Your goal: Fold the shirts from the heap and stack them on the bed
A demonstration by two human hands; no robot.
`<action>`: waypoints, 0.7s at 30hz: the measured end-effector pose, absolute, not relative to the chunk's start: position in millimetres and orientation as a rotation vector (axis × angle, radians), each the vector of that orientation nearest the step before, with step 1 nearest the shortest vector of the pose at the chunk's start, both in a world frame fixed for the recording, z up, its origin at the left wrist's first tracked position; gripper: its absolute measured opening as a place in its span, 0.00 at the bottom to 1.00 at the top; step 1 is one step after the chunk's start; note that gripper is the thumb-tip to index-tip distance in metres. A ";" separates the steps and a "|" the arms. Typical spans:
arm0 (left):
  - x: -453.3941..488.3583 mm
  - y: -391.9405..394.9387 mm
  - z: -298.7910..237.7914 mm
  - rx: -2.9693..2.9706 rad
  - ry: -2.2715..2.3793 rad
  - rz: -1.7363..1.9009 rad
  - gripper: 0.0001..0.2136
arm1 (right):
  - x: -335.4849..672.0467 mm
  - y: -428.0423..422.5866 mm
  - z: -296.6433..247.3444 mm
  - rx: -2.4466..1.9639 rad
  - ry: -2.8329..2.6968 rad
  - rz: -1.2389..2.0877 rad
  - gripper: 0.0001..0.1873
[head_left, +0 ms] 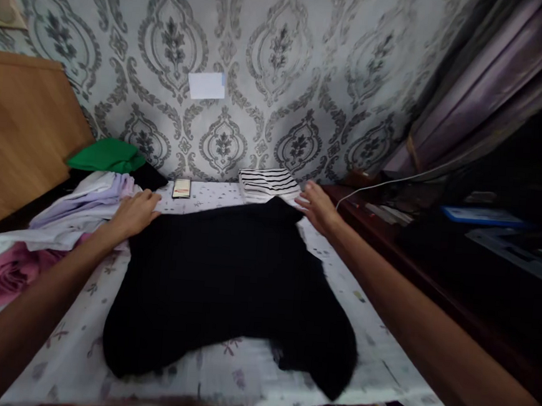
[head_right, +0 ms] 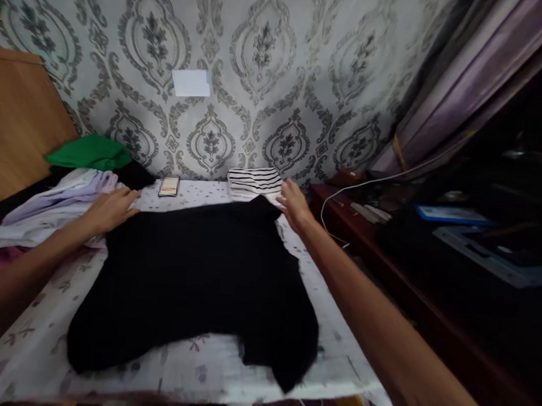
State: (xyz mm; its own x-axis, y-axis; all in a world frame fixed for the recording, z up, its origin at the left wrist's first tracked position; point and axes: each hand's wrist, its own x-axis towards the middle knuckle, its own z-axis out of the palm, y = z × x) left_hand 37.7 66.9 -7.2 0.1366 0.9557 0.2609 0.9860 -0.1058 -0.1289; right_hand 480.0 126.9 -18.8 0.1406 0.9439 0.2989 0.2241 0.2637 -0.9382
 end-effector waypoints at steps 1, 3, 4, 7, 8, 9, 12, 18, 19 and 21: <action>33.5 69.0 -22.7 -2.183 -1.895 -0.098 0.16 | 479.5 128.5 -38.9 -1.298 -1.364 0.812 0.25; 25.7 64.5 -48.7 -2.303 -1.890 -0.049 0.17 | 488.1 119.1 -75.0 -1.417 -1.494 0.827 0.24; 22.3 59.9 -58.8 -2.364 -1.894 -0.049 0.17 | 495.4 110.5 -89.9 -1.444 -1.610 0.794 0.22; 14.9 47.4 -77.4 -2.449 -1.941 -0.034 0.18 | 516.1 84.5 -118.2 -1.465 -1.931 0.639 0.16; 13.4 45.5 -80.1 -2.445 -1.963 -0.025 0.18 | 519.5 79.1 -121.8 -1.469 -1.992 0.585 0.15; 12.5 45.2 -81.6 -2.429 -1.983 -0.021 0.18 | 520.5 76.4 -122.4 -1.477 -2.035 0.534 0.14; 12.6 51.1 -80.1 -2.358 -2.003 -0.009 0.18 | 509.7 85.3 -111.7 -1.541 -2.089 0.395 0.16; 20.0 72.9 -68.5 -2.313 -2.013 0.078 0.17 | 473.9 139.0 -87.3 -1.720 -2.003 0.349 0.24; 20.8 75.8 -66.9 -2.311 -2.020 0.056 0.17 | 471.4 145.5 -86.8 -1.717 -1.989 0.365 0.22; 21.4 80.3 -64.8 -2.285 -2.022 0.080 0.17 | 470.5 154.0 -87.9 -1.701 -1.948 0.412 0.16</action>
